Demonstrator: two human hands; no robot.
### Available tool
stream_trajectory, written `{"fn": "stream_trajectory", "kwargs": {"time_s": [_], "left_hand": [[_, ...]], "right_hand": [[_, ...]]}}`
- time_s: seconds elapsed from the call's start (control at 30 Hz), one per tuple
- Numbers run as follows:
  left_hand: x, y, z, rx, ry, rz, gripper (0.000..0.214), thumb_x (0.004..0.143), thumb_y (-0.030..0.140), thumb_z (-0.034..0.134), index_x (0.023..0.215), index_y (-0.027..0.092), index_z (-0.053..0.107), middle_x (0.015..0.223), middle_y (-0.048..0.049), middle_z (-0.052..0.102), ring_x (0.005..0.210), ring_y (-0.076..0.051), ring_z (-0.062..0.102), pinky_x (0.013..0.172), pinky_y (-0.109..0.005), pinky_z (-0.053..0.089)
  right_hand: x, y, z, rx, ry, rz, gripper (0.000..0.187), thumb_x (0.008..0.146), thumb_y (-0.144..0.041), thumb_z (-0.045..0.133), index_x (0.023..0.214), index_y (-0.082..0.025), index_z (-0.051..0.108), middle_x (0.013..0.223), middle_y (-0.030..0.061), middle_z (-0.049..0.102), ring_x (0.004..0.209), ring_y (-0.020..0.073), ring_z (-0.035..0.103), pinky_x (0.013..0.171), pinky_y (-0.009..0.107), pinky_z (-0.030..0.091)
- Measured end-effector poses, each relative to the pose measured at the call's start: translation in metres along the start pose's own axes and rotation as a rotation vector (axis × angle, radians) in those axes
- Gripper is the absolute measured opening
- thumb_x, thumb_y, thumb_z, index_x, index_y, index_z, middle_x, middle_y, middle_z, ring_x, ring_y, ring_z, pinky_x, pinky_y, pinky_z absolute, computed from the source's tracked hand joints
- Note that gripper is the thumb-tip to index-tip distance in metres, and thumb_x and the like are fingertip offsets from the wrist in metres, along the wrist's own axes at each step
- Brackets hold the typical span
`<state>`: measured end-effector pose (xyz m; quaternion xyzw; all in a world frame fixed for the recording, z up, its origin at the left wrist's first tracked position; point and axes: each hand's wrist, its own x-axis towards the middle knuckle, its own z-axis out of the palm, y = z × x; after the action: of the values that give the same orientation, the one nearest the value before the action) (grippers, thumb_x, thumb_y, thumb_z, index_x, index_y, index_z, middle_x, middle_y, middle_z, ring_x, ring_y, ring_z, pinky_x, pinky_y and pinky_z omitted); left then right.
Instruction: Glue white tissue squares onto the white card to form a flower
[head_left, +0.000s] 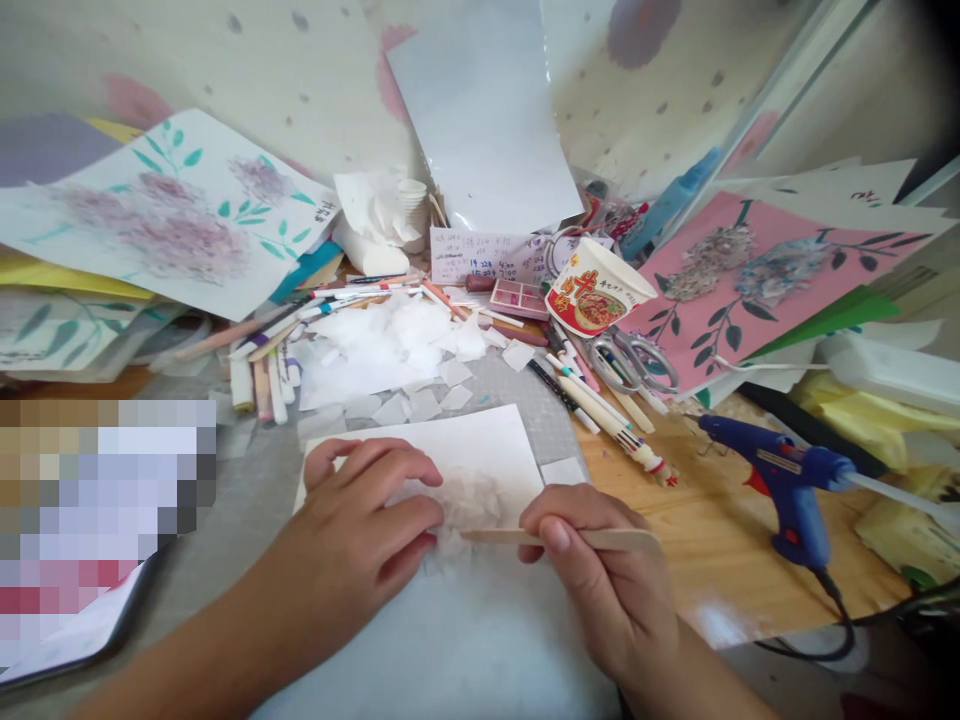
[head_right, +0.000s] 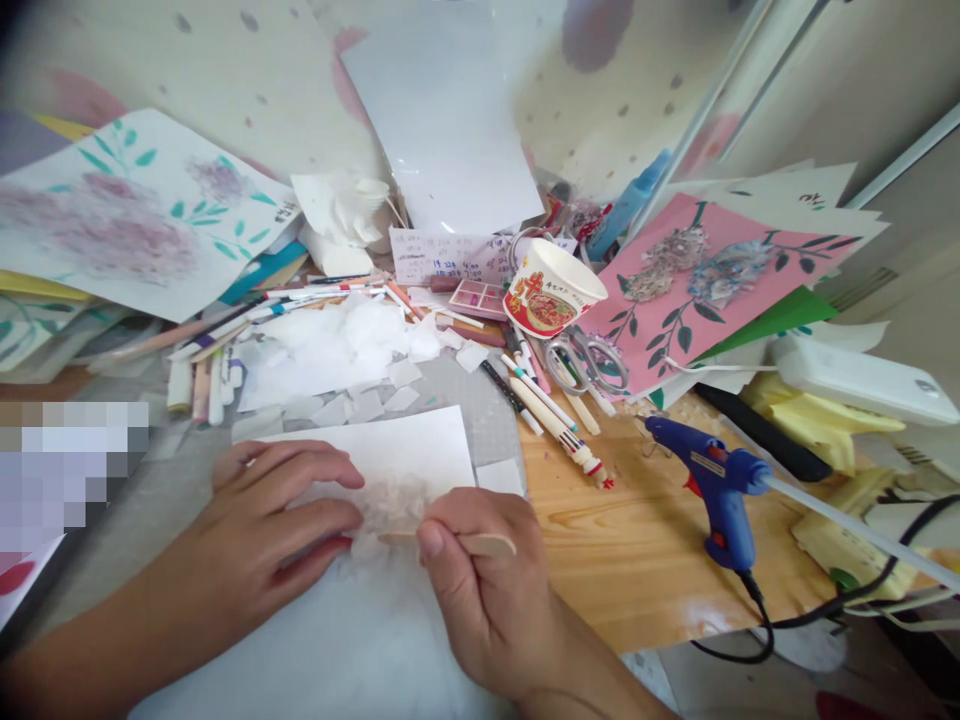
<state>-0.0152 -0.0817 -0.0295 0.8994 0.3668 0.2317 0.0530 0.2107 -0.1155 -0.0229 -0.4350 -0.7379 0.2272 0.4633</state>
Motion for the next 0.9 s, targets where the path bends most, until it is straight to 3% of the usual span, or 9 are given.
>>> {"fn": "stream_trajectory", "kwargs": {"time_s": [0.33,0.57,0.73,0.9], "left_hand": [[-0.001,0.001,0.0,-0.027,-0.001,-0.023,0.023,0.089,0.014,0.054,0.099,0.031,0.066,0.106,-0.0008,0.064,0.106,-0.025,0.053,0.091,-0.046,0.027],[-0.001,0.001,0.005,-0.094,0.041,-0.028,0.021,0.091,0.016,0.054,0.095,0.031,0.067,0.106,0.0011,0.064,0.106,-0.024,0.053,0.091,-0.045,0.026],[-0.003,0.001,0.0,-0.063,0.011,0.019,0.025,0.091,0.013,0.05,0.102,0.029,0.065,0.109,-0.0023,0.061,0.108,-0.026,0.05,0.09,-0.047,0.027],[-0.002,-0.002,-0.003,-0.018,-0.01,0.08,0.028,0.091,0.011,0.047,0.104,0.029,0.064,0.111,-0.0035,0.06,0.11,-0.027,0.049,0.089,-0.047,0.027]], "right_hand": [[-0.001,0.004,0.002,-0.015,0.05,0.015,0.02,0.098,-0.019,0.044,0.085,-0.021,0.059,0.065,-0.0024,0.061,0.056,0.0115,0.058,0.053,0.023,0.041],[-0.004,0.006,0.003,0.042,0.045,0.045,0.02,0.099,-0.021,0.045,0.084,-0.022,0.059,0.065,-0.0031,0.06,0.058,0.0111,0.057,0.055,0.023,0.042],[-0.009,0.013,0.005,0.168,0.194,0.165,0.023,0.1,-0.026,0.044,0.085,-0.022,0.061,0.066,-0.0022,0.061,0.06,0.0124,0.058,0.055,0.023,0.043],[-0.007,0.016,0.004,0.188,0.204,0.226,0.026,0.099,-0.029,0.049,0.078,-0.02,0.062,0.062,-0.0025,0.061,0.056,0.0108,0.057,0.053,0.022,0.041]]}}
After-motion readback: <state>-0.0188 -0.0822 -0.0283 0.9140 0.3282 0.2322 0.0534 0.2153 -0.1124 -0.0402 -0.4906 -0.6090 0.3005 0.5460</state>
